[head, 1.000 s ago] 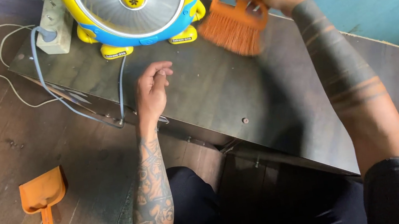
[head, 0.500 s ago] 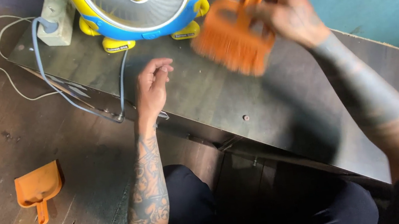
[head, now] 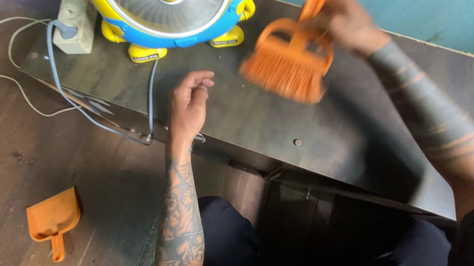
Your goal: The person uses a small orange brush to sweep dust from a light blue wall and a pink trim, then sweeps a dark wooden table surface. The person holds the brush in the right hand and uses the left hand to stabilize the surfaces while sweeping.
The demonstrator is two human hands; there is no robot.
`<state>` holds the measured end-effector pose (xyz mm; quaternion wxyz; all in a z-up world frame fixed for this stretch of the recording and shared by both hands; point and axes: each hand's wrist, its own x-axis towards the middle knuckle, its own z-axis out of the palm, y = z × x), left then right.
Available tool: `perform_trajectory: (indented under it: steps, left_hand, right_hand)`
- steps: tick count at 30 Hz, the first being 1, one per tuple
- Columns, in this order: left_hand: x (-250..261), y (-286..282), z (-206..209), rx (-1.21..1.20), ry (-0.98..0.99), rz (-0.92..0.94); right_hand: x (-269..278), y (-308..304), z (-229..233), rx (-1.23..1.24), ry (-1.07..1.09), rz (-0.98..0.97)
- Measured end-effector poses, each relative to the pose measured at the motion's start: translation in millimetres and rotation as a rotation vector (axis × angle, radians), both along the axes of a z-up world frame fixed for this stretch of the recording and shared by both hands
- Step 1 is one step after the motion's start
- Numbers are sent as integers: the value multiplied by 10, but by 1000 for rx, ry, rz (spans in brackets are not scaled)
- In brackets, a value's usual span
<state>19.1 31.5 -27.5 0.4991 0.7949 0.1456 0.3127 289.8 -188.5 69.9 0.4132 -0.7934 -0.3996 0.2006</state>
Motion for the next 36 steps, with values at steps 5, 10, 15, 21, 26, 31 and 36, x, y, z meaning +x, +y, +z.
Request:
perform_trajectory:
  steps: [5,10,15,21,26,31,36]
  left_hand:
    - [33,5,2,45,4,6]
    - [64,-3,5,53,15,16]
    - [105,-43,18,113,-25,0]
    - [44,-65,26,118,49,8]
    - [71,-55,10,94,91,25]
    - [87,-55,12,114,88,23]
    - [86,-101,36,154,61,-8]
  right_hand:
    - [490,-118,108,262,-329,-322]
    - [162,-223,271,311,-259,-167]
    - [-828,-264,406,104,114,183]
    - [-291,-240,95,0,-31,213]
    - [636,-298,-40,-118,-1088,-354]
    - [-356,-387,366,154,-388,1]
    - [-1112,-216,460,282,300,288]
